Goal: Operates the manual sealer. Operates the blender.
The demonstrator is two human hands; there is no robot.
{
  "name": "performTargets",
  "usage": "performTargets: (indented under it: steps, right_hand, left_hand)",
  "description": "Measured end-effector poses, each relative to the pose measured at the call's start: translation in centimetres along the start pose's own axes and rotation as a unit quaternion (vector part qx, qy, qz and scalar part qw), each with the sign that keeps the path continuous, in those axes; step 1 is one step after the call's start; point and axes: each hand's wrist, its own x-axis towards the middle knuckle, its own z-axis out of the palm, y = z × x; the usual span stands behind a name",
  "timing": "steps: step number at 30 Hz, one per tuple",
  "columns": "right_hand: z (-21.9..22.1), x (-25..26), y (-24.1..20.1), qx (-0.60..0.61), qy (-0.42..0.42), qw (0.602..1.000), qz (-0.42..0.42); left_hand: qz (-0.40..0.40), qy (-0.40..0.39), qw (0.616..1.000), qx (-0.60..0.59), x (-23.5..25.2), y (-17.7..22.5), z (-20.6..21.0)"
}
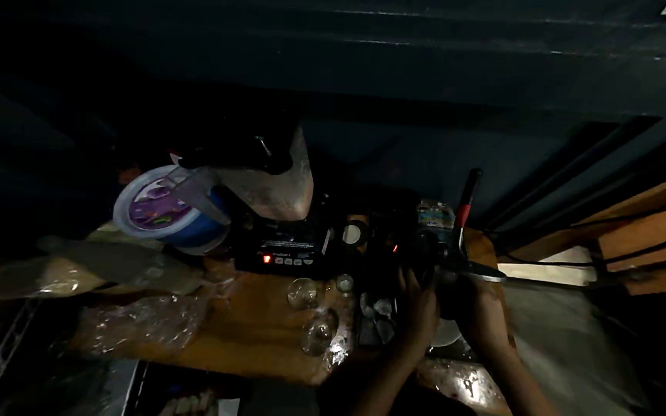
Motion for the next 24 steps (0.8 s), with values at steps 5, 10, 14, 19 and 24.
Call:
performTargets:
  steps: [5,10,14,19,24]
  right_hand:
    - [-0.2,0.5,-1.0,-0.058,-0.054,0.996,0.037]
    - [-0.3,0.5,-1.2,-0.071,-0.067,0.994,0.052]
    - [-1.4,0.5,-0.9,-0.065,-0.127,0.988,0.06]
    - [-11.0,1.4,-2.1,-0.048,-0.005,0.998,0.041]
    - [-17.5,6.7,-9.1,-0.248,-0.223,0.939,-0.088]
  left_hand:
    - [0.007,0.055,0.998,-0.034,-0.5,0.0,0.9]
    - [0.01,0.097,0.994,-0.042,-0.4,-0.5,1.3]
    - [0.007,0.09,0.995,-0.042,-0.5,-0.4,0.9]
    - [0.007,0.077,0.997,-0.027,-0.2,-0.9,0.9]
    - [0.013,0.076,0.994,-0.08,-0.2,-0.9,1.4]
